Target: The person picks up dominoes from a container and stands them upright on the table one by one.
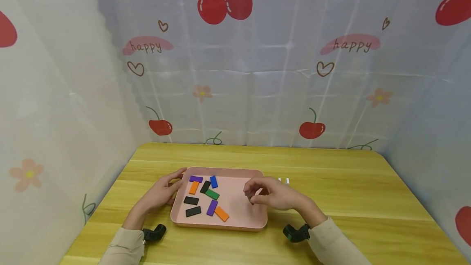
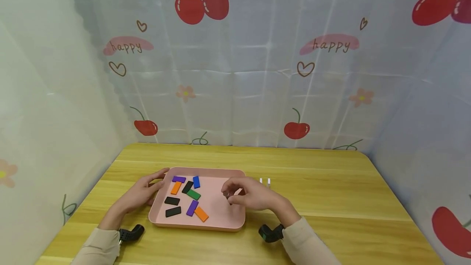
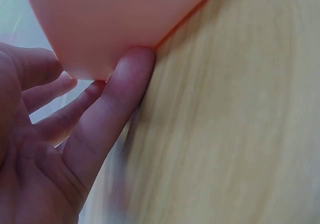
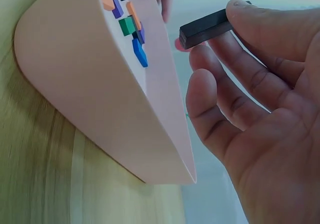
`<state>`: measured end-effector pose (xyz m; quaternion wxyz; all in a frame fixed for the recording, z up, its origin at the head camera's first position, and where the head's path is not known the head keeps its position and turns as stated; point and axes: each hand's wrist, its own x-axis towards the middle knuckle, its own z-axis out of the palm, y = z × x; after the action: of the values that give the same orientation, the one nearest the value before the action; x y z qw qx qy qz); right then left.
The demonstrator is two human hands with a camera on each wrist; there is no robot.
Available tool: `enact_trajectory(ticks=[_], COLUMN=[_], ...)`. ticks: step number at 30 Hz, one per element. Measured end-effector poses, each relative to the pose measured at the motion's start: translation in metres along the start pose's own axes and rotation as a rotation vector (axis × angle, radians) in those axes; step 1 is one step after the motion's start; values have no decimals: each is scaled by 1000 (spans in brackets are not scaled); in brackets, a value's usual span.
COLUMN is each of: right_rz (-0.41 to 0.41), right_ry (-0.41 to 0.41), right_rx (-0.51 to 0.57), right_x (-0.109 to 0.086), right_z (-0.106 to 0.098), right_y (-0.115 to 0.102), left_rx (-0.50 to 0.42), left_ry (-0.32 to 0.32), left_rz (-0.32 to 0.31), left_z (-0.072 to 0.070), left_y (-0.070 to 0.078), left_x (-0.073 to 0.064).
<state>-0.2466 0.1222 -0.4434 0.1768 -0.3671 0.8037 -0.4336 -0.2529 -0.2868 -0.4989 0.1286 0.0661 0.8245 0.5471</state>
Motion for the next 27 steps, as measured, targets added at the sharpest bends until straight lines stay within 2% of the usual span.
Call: enact_trajectory(ticks=[11,18,27], right_rz=[-36,-80,-75], right_ry=[34,60,119], right_rx=[96,119,112], right_x=[-16,-28,-36], right_z=[-8,-11,-11], right_y=[9,13,22], left_rx=[4,-11,-23], left_ry=[2,-8,-13], left_rz=[1,8,13], left_z=[0,1,1], left_y=[3,3,1], left_x=[-1,0,0])
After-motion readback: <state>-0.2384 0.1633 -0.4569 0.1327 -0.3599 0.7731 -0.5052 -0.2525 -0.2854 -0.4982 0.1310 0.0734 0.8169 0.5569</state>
